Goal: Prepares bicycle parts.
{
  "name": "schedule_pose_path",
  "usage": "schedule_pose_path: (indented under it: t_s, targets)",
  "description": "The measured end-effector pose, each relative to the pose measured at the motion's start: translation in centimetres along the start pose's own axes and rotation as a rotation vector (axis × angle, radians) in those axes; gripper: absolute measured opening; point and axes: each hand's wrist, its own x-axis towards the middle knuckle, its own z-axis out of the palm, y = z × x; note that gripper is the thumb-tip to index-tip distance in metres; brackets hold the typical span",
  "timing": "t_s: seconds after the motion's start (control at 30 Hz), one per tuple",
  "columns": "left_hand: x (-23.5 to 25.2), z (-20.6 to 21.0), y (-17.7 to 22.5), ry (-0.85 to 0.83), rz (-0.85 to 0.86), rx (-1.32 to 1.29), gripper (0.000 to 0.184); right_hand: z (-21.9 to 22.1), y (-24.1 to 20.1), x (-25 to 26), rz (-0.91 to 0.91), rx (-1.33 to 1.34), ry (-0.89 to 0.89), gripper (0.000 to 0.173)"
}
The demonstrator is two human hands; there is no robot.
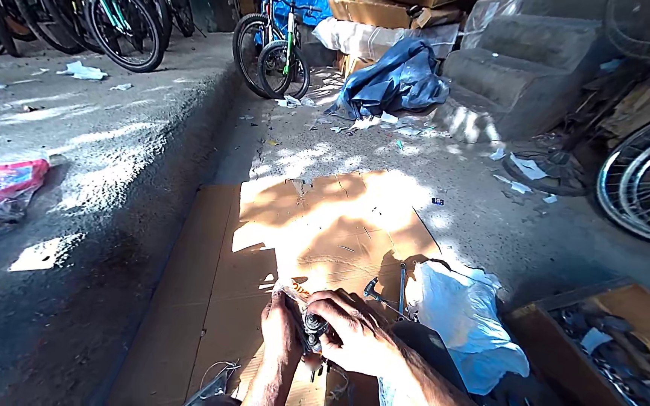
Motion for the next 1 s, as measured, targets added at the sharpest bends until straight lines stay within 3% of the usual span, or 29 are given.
schedule_pose_path:
  t_s: [0.13,0.23,0.33,0.47,0.6,0.7,0.77,0.87,0.93,1.0]
  targets:
    - [0.5,-0.7,0.0,-0.01,-0.004,0.026,0.045,1.3,-0.2,-0.2,0.052,0.117,-0.15,0.053]
    - [-0.3,-0.7,0.0,-0.155,0.036,0.145,0.043,1.2,-0.1,0.2,0.133,0.1,-0.271,0.043]
    - [0.1,-1.1,-0.6,-0.282,0.162,0.35,0.037,0.5,-1.4,0.7,0.173,-0.077,-0.476,0.03]
    - [0.4,-1.4,-0.8,-0.359,0.156,0.482,0.031,0.1,-3.3,0.5,0.182,-0.204,-0.639,0.023]
    - [0.9,-1.8,0.2,-0.47,0.279,0.586,0.018,0.6,-1.1,-0.3,0.22,-0.111,-0.414,0.03]
    - [0.7,-2.6,1.4,-0.593,0.224,0.635,0.035,0.1,1.3,-0.6,0.292,0.08,-0.169,0.036]
    - [0.2,-2.8,1.6,-0.582,0.164,0.657,0.047,-0.7,2.5,-0.3,0.361,0.239,0.043,0.04]
    - [0.0,-2.7,1.3,-0.536,0.312,0.69,0.063,-1.7,3.3,0.0,0.524,0.481,0.279,0.038]
    - [0.4,-2.7,1.1,-0.467,0.456,0.706,0.058,-2.4,3.3,0.1,0.642,0.697,0.352,0.034]
    - [0.7,-2.7,1.5,-0.434,0.513,0.689,0.039,-3.2,2.9,-0.1,0.745,0.918,0.398,0.034]
